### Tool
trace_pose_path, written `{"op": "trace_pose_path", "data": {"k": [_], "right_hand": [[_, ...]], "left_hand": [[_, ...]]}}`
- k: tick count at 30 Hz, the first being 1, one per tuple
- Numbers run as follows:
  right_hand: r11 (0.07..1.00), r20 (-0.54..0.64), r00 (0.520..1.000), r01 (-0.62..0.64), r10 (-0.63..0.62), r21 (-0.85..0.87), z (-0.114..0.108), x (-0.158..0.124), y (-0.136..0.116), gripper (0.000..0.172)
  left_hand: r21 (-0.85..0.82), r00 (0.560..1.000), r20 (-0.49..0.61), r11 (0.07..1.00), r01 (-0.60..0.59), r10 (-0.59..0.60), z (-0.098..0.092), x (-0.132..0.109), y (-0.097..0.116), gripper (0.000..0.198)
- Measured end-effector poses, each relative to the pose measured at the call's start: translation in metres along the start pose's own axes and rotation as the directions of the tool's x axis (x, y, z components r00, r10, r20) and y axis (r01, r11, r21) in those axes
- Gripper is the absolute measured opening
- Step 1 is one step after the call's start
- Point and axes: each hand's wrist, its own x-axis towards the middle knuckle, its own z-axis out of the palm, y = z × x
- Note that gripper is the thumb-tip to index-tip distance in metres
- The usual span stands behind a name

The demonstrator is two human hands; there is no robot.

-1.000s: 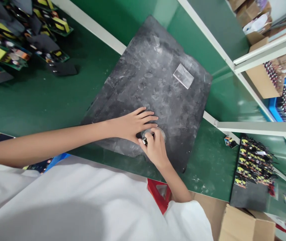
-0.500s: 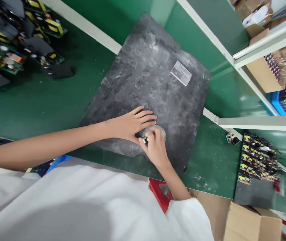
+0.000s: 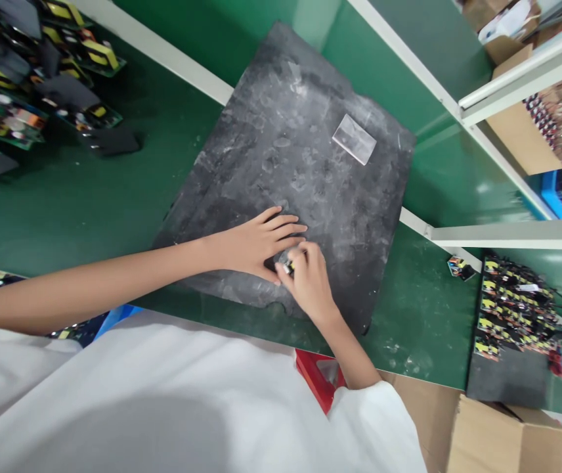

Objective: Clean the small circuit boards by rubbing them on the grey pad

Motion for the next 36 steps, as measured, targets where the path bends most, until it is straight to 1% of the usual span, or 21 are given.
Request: {"op": "trace_pose_path", "data": {"k": [2, 6, 9, 10, 11, 13, 14, 15, 17, 18, 21, 22, 25, 26, 29, 30, 31, 34, 35, 36], "right_hand": [[0.999, 0.037, 0.998, 0.046, -0.046, 0.010, -0.0005, 0.0013, -0.0001, 0.014], [0.999, -0.027, 0.999, -0.044, 0.044, -0.004, 0.0002, 0.0036, -0.0013, 0.013], [0.999, 0.061, 0.997, 0.050, -0.050, -0.002, 0.0016, 0.0018, -0.0035, 0.012], [0.998, 0.062, 0.996, 0.062, -0.062, -0.005, 0.0021, 0.0006, -0.0038, 0.012], [0.999, 0.033, 0.999, 0.042, -0.042, -0.016, 0.0025, -0.0005, -0.0038, 0.012], [0.998, -0.032, 0.999, -0.038, 0.037, -0.042, 0.0032, -0.0027, -0.0031, 0.014], [0.997, -0.042, 0.998, -0.053, 0.051, -0.049, 0.0035, -0.0037, -0.0028, 0.014], [0.998, -0.027, 0.999, -0.038, 0.036, -0.053, 0.0037, -0.0044, -0.0027, 0.014], [0.999, 0.035, 0.999, 0.031, -0.029, -0.037, 0.0040, -0.0050, -0.0026, 0.014], [0.999, 0.037, 0.999, 0.041, -0.040, -0.028, 0.0040, -0.0049, -0.0024, 0.014], [0.998, -0.047, 0.997, -0.055, 0.053, -0.024, 0.0037, -0.0038, -0.0020, 0.014], [0.998, -0.053, 0.997, -0.063, 0.062, -0.021, 0.0036, -0.0037, -0.0020, 0.015], [0.999, 0.050, 0.998, 0.037, -0.037, 0.004, 0.0033, -0.0043, -0.0019, 0.014], [0.999, 0.068, 0.996, 0.048, -0.048, 0.011, 0.0032, -0.0043, -0.0016, 0.014], [0.998, -0.003, 0.998, -0.061, 0.061, -0.004, 0.0028, -0.0034, -0.0006, 0.016], [0.997, -0.018, 0.997, -0.075, 0.075, -0.013, 0.0025, -0.0030, -0.0009, 0.017], [0.999, -0.001, 0.999, -0.049, 0.049, -0.023, 0.0023, -0.0025, -0.0015, 0.016], [0.996, 0.070, 0.994, 0.085, -0.082, -0.030, 0.0014, -0.0004, -0.0023, 0.013], [0.996, 0.053, 0.996, 0.078, -0.076, -0.033, 0.0011, 0.0006, -0.0018, 0.014], [0.998, 0.012, 0.999, 0.041, -0.040, -0.043, 0.0008, 0.0016, -0.0009, 0.014]], "left_hand": [[0.003, 1.000, -0.002, 1.000, -0.004, 0.004, 0.0007, 0.0000, -0.0007, 0.074], [0.012, 1.000, 0.012, 1.000, -0.005, 0.005, 0.0010, -0.0002, -0.0013, 0.077], [0.006, 1.000, 0.011, 1.000, -0.009, 0.009, 0.0005, -0.0006, -0.0010, 0.074], [0.005, 1.000, 0.013, 1.000, -0.007, 0.007, 0.0003, -0.0007, -0.0009, 0.073], [0.005, 1.000, 0.018, 1.000, -0.003, 0.003, 0.0002, -0.0009, -0.0008, 0.073], [0.003, 1.000, 0.020, 1.000, 0.001, -0.001, 0.0001, -0.0012, -0.0006, 0.074], [0.001, 1.000, 0.018, 1.000, 0.000, 0.000, 0.0000, -0.0013, -0.0005, 0.074], [-0.003, 1.000, 0.015, 1.000, -0.004, 0.004, -0.0001, -0.0015, -0.0004, 0.074], [-0.011, 1.000, 0.003, 1.000, -0.006, 0.006, -0.0005, -0.0017, -0.0001, 0.073], [-0.014, 1.000, 0.000, 1.000, -0.004, 0.004, -0.0007, -0.0017, -0.0001, 0.073], [-0.016, 1.000, 0.002, 1.000, -0.003, 0.003, -0.0009, -0.0014, -0.0002, 0.074], [-0.017, 1.000, 0.003, 1.000, -0.004, 0.004, -0.0009, -0.0012, -0.0003, 0.074], [-0.021, 1.000, 0.018, 1.000, -0.003, 0.004, -0.0010, -0.0008, -0.0004, 0.073], [-0.021, 1.000, 0.023, 1.000, 0.000, 0.000, -0.0011, -0.0007, -0.0003, 0.074], [-0.016, 0.999, 0.037, 1.000, 0.007, -0.006, -0.0015, -0.0004, -0.0001, 0.077], [-0.016, 0.999, 0.037, 1.000, 0.005, -0.005, -0.0016, -0.0004, -0.0001, 0.077], [-0.016, 0.999, 0.036, 1.000, 0.000, 0.000, -0.0017, -0.0004, 0.0000, 0.076], [-0.015, 1.000, 0.019, 1.000, -0.008, 0.008, -0.0019, -0.0004, 0.0001, 0.075], [-0.013, 1.000, 0.018, 1.000, -0.007, 0.008, -0.0020, -0.0003, 0.0001, 0.076], [-0.012, 1.000, 0.017, 1.000, -0.005, 0.006, -0.0019, -0.0003, 0.0001, 0.077]]}}
